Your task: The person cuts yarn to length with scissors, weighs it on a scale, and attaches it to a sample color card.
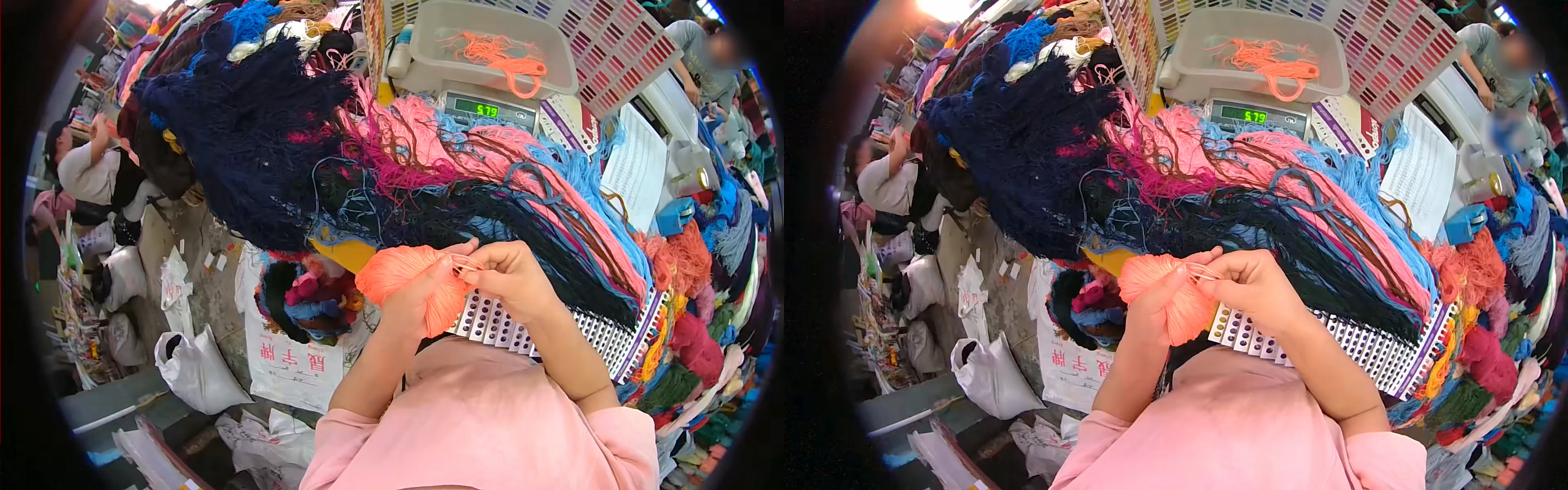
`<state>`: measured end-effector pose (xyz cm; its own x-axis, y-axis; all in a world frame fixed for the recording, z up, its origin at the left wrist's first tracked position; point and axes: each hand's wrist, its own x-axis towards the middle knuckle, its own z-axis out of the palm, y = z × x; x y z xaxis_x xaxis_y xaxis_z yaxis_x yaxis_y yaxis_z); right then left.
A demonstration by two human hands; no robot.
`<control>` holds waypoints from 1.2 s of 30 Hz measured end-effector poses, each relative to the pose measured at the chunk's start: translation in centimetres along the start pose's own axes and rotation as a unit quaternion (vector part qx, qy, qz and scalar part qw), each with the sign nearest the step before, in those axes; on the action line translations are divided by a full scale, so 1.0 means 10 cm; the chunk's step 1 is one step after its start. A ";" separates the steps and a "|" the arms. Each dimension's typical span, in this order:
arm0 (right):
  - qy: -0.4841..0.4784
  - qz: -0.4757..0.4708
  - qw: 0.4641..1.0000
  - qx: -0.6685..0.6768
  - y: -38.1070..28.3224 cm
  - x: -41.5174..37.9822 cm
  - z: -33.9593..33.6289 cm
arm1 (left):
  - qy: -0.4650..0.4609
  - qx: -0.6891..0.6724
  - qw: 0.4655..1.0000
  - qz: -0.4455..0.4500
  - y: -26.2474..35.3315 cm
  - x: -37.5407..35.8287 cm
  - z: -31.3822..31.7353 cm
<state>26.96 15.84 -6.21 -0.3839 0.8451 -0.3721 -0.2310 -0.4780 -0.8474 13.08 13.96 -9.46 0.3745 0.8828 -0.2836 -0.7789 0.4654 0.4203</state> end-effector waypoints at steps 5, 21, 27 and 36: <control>-0.092 0.031 0.986 0.138 0.06 0.00 -0.12 | 0.016 0.096 0.995 0.012 0.02 -0.01 0.00; 0.247 -0.189 0.945 -0.100 -1.80 -0.33 -2.27 | 0.096 -0.274 0.900 0.326 0.61 -2.22 -3.74; -0.016 -0.274 0.935 -0.226 -2.29 0.08 -0.32 | 0.149 -0.305 0.926 0.166 -0.17 -1.51 -2.69; 0.198 -0.377 0.864 -0.268 -3.97 0.83 -1.55 | 0.121 -0.187 0.970 0.098 0.00 -1.66 -2.09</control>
<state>46.84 45.50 18.47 0.0555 0.9346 0.3513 0.2050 0.3336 -0.9201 -3.63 -1.99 -22.82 0.1071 0.8897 -0.4438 -0.9683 0.1947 0.1567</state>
